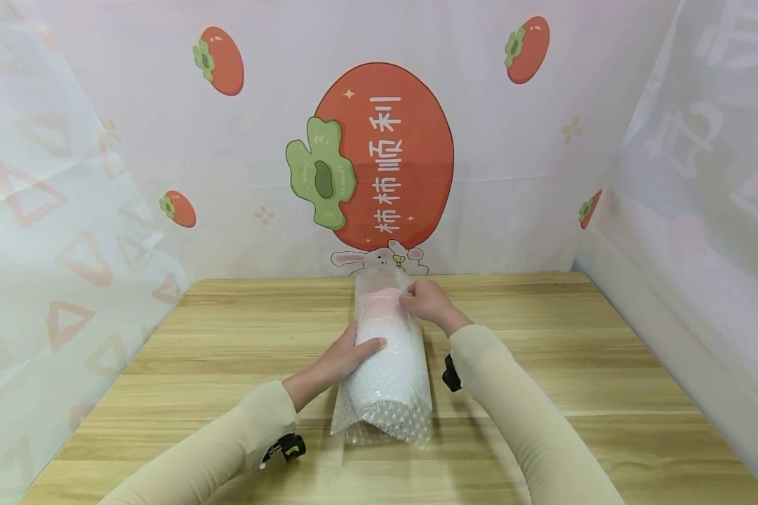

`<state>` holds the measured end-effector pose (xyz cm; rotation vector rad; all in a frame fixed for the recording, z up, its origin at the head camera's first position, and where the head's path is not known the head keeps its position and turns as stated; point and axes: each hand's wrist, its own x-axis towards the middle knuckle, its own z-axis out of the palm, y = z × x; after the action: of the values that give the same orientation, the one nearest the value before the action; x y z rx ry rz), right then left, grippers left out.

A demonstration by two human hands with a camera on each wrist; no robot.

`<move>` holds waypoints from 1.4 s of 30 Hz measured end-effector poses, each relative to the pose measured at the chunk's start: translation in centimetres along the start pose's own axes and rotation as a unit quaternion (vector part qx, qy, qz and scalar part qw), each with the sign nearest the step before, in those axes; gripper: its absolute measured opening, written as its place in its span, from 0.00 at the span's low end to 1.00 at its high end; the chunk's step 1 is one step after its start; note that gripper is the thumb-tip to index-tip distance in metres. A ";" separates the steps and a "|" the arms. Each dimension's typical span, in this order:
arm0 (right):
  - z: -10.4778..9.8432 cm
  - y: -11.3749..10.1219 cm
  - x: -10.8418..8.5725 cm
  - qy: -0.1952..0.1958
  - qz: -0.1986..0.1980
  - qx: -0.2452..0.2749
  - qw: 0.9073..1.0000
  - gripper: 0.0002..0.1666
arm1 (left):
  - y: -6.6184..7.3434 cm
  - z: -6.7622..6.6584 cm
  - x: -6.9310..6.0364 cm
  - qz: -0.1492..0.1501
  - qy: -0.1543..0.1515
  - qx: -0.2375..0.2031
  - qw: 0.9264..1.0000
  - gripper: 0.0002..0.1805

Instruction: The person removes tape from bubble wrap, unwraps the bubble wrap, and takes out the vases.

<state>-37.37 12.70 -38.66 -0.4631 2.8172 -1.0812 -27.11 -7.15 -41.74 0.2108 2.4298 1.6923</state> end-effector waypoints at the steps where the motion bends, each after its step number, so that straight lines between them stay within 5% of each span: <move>1: -0.1 0.0 0.0 -0.003 -0.001 -0.002 1.000 0.14 | 0.0 0.0 0.0 0.000 0.001 0.001 1.000 0.43; 42: 0.2 -0.1 0.3 0.012 0.013 -0.003 1.000 0.13 | 0.0 -0.1 0.0 -0.010 0.004 0.009 1.000 0.45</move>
<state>-37.59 12.42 -38.75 -0.4152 2.8405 -1.0802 -27.16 -7.21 -41.68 0.1819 2.4459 1.6681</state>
